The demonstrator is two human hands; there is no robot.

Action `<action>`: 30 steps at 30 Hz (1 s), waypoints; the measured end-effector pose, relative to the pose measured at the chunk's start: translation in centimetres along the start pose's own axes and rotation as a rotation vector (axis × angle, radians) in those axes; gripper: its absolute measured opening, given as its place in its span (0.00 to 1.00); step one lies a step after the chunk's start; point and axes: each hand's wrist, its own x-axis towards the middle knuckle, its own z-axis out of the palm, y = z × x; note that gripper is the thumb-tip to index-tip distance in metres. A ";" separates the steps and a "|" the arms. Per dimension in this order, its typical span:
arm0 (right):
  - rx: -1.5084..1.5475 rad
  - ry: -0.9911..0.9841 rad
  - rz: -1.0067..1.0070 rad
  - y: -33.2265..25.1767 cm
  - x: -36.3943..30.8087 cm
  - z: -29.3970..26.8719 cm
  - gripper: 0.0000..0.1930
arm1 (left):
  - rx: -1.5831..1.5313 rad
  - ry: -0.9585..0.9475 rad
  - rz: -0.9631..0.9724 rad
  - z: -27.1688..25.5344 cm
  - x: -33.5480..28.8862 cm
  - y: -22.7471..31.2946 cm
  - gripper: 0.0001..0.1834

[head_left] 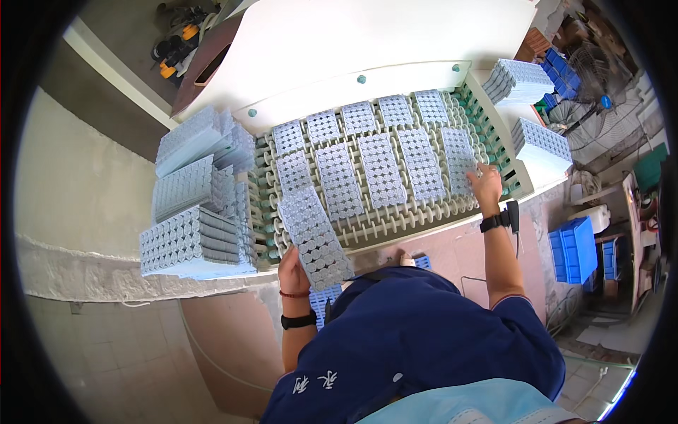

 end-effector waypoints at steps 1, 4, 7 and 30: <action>0.033 -0.108 0.098 -1.5 -0.2 -0.3 0.22 | 0.001 0.009 0.009 -0.3 0.0 -0.1 0.22; 0.290 -0.141 0.090 -5.2 -1.5 0.3 0.21 | -0.011 -0.009 -0.003 -0.5 0.0 -0.5 0.21; 0.756 -0.479 0.017 -13.5 -3.4 -2.8 0.19 | -0.021 0.007 -0.022 -0.6 0.1 -0.7 0.19; 1.305 -1.188 0.246 -26.4 -10.3 -5.1 0.10 | 0.085 0.151 0.003 -0.6 -0.3 -0.9 0.12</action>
